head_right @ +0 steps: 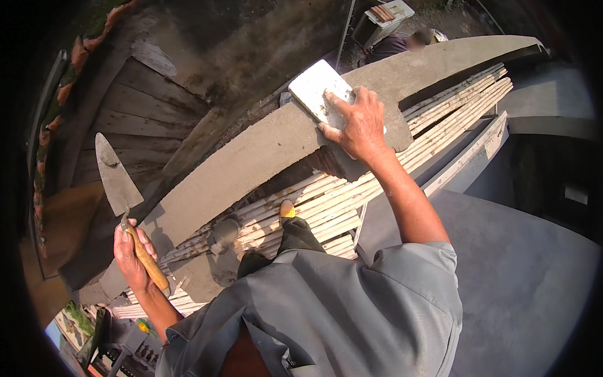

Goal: The person scoops wet cement with a trowel and applies it to a brick wall, then smooths the surface with a float. The person repeats this process along the wall, occasionally scraping excess cement from the float back onto the trowel.

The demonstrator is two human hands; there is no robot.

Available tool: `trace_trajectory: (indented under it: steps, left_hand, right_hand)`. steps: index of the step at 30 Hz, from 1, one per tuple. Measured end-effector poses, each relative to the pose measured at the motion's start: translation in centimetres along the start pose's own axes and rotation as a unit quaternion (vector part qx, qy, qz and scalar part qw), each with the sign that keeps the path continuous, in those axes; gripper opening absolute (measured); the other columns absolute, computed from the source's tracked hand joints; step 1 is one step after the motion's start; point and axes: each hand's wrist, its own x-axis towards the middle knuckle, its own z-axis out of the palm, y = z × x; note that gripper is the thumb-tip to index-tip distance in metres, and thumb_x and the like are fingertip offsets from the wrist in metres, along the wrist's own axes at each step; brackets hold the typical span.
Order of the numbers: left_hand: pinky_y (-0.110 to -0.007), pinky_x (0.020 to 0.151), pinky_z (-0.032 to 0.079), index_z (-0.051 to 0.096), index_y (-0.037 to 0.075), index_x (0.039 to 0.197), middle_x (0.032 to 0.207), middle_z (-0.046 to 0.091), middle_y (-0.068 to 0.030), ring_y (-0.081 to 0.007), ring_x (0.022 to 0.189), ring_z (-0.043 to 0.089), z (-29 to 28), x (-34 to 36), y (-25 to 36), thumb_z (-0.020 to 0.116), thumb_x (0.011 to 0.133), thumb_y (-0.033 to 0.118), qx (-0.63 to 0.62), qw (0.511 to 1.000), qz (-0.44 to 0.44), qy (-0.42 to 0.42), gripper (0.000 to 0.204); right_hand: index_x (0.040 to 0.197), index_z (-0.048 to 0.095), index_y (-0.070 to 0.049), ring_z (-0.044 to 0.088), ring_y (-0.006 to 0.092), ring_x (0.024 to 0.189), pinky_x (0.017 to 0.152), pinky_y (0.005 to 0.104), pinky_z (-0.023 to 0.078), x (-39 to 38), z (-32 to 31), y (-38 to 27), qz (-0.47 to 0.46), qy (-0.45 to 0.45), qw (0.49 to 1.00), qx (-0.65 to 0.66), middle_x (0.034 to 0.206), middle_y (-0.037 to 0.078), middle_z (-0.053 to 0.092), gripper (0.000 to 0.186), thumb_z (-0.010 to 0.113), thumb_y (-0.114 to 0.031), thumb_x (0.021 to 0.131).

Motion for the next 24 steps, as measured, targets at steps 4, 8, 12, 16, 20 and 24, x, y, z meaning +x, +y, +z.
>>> trace_trajectory:
  steps: [4, 8, 12, 16, 20, 24]
  left_hand:
    - [-0.023, 0.046, 0.048, 0.056, 0.0, 0.124, 0.077, 0.057, -0.0064, -0.0103, 0.056, 0.055, -0.2, 0.1, -0.7, 0.054, 0.11, 0.026, 0.014, 0.999, 0.0, 0.029, 0.029]
    - [-0.023, 0.046, 0.048, 0.056, 0.0, 0.124, 0.078, 0.058, -0.0067, -0.0105, 0.056, 0.055, -1.0, 0.2, -1.1, 0.054, 0.11, 0.027, 0.024, 0.999, -0.002, 0.025, 0.031]
    - [-0.023, 0.047, 0.049, 0.056, 0.0, 0.124, 0.079, 0.058, -0.0069, -0.0109, 0.057, 0.056, -1.8, 0.4, -1.2, 0.054, 0.11, 0.027, 0.004, 1.0, -0.003, 0.016, 0.031]
    - [-0.023, 0.047, 0.049, 0.056, 0.0, 0.125, 0.079, 0.058, -0.0068, -0.011, 0.057, 0.056, -2.5, 0.4, -2.0, 0.055, 0.11, 0.028, 0.017, 0.999, -0.001, 0.034, 0.032]
    - [-0.023, 0.047, 0.049, 0.056, 0.0, 0.125, 0.079, 0.058, -0.0068, -0.0112, 0.057, 0.056, -3.7, 0.6, -2.3, 0.056, 0.109, 0.028, 0.011, 1.0, -0.007, 0.025, 0.032]
    - [-0.024, 0.047, 0.049, 0.056, 0.0, 0.125, 0.079, 0.058, -0.0068, -0.0115, 0.057, 0.056, -4.8, 0.8, -2.0, 0.056, 0.109, 0.028, -0.007, 0.999, -0.029, 0.012, 0.032]
  right_hand:
    - [0.14, 0.07, -0.029, 0.052, 0.0363, 0.116, 0.1, 0.0491, 0.044, -2.0, -3.7, 3.6, 0.118, -0.037, 0.99, -0.067, 0.12, 0.019, 0.054, 0.068, 0.088, -0.046, 0.077]
    - [0.141, 0.07, -0.028, 0.054, 0.0344, 0.116, 0.101, 0.0507, 0.045, 4.8, -1.2, 6.6, 0.258, -0.035, 0.963, -0.071, 0.119, 0.019, 0.058, 0.062, 0.079, -0.054, 0.086]
    - [0.14, 0.07, -0.03, 0.051, 0.0374, 0.125, 0.107, 0.0515, 0.042, -1.3, 1.2, 1.4, 0.09, -0.043, 0.994, -0.043, 0.129, 0.02, 0.055, 0.067, 0.086, -0.049, 0.078]
    - [0.142, 0.069, -0.026, 0.051, 0.0359, 0.12, 0.103, 0.0511, 0.044, -3.2, -1.6, 5.5, 0.238, -0.073, 0.963, -0.106, 0.125, 0.021, 0.054, 0.07, 0.085, -0.051, 0.079]
    - [0.143, 0.068, -0.03, 0.051, 0.0359, 0.121, 0.104, 0.0512, 0.043, 3.3, 1.2, 5.5, 0.235, -0.039, 0.969, -0.061, 0.124, 0.02, 0.055, 0.067, 0.083, -0.053, 0.082]
    - [0.143, 0.067, -0.033, 0.05, 0.0384, 0.126, 0.108, 0.0543, 0.041, -1.8, 3.4, -2.2, 0.009, 0.006, 1.0, -0.021, 0.132, 0.021, 0.053, 0.07, 0.086, -0.049, 0.078]
